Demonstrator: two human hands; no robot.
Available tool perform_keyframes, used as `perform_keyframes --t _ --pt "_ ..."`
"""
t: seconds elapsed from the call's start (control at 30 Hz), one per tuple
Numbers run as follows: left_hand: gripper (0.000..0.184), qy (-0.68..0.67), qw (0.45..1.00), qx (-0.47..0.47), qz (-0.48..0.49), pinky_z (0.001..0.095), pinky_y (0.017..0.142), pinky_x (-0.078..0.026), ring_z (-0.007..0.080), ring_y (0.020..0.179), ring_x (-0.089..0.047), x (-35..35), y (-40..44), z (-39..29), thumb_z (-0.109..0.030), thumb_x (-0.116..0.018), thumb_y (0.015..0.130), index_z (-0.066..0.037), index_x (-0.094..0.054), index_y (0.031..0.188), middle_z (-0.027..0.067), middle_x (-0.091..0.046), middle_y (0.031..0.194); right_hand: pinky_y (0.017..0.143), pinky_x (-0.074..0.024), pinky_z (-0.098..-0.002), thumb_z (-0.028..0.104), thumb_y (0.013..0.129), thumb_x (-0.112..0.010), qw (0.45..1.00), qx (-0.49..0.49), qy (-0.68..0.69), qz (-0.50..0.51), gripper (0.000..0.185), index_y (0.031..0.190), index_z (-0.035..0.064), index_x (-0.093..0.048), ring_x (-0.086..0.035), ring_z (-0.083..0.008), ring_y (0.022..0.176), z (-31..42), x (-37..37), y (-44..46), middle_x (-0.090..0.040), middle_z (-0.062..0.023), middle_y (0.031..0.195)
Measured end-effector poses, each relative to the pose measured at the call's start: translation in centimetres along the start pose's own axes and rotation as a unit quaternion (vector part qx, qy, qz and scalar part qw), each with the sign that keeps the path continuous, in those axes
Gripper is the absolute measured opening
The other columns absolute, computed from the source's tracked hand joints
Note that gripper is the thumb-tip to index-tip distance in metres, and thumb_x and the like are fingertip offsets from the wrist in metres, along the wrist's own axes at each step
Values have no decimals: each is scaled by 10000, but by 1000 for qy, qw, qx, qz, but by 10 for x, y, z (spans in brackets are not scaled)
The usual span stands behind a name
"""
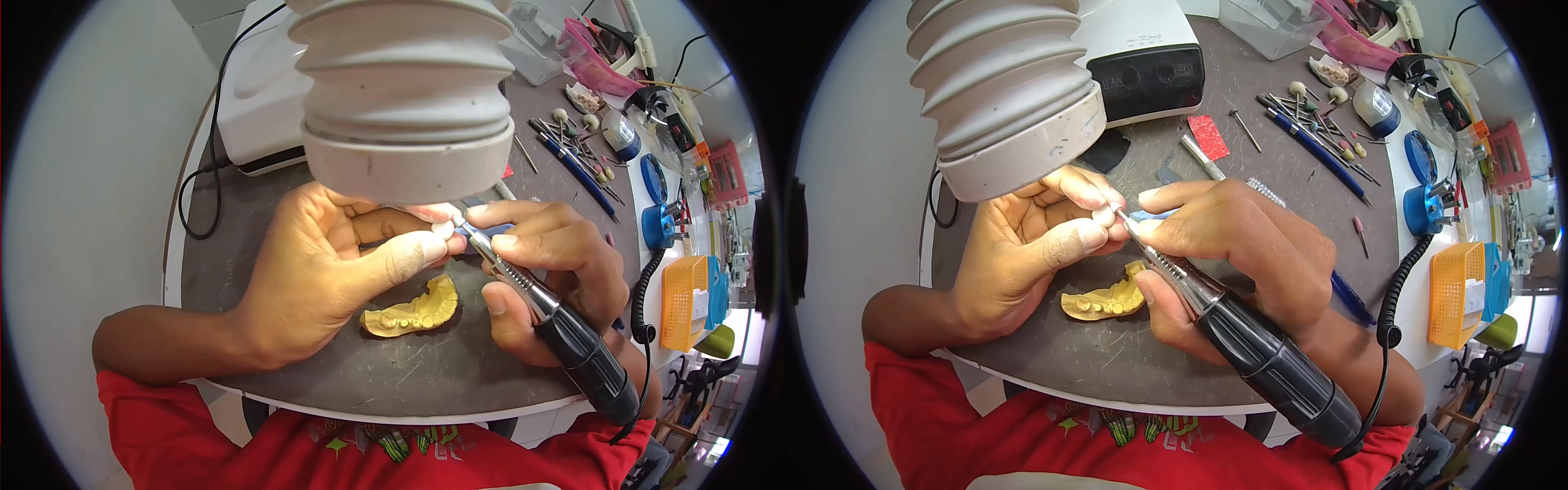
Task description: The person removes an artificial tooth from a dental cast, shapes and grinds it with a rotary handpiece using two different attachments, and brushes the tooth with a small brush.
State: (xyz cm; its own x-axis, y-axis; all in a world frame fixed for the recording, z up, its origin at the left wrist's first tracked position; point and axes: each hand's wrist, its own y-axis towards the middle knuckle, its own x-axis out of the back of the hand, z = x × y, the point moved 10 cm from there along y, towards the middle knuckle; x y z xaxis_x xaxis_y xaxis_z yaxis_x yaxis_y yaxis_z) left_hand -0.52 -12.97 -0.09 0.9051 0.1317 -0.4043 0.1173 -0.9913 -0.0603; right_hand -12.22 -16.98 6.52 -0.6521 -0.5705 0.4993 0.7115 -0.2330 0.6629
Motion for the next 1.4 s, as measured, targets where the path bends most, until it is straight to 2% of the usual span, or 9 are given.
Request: perform_keyframes --t 0.4,1.4 --pt "135 6 1000 -7 5 278 839 -518 139 943 -593 0 0 0 13 -604 853 -28 -568 977 103 -569 1051 731 -538 -393 80 766 -697 1000 9 10 15 290 977 -44 -541 -651 -325 820 3 -1 2 -577 -137 801" --pt "152 20 1000 -13 -1 289 856 -510 134 931 -594 2 3 1 10 -582 867 -9 -591 1017 113 -588 1074 723 -532 -359 86 777 -692 1000 -9 0 8 282 977 -43 -540 -647 -314 861 -4 0 0 -587 -143 832"
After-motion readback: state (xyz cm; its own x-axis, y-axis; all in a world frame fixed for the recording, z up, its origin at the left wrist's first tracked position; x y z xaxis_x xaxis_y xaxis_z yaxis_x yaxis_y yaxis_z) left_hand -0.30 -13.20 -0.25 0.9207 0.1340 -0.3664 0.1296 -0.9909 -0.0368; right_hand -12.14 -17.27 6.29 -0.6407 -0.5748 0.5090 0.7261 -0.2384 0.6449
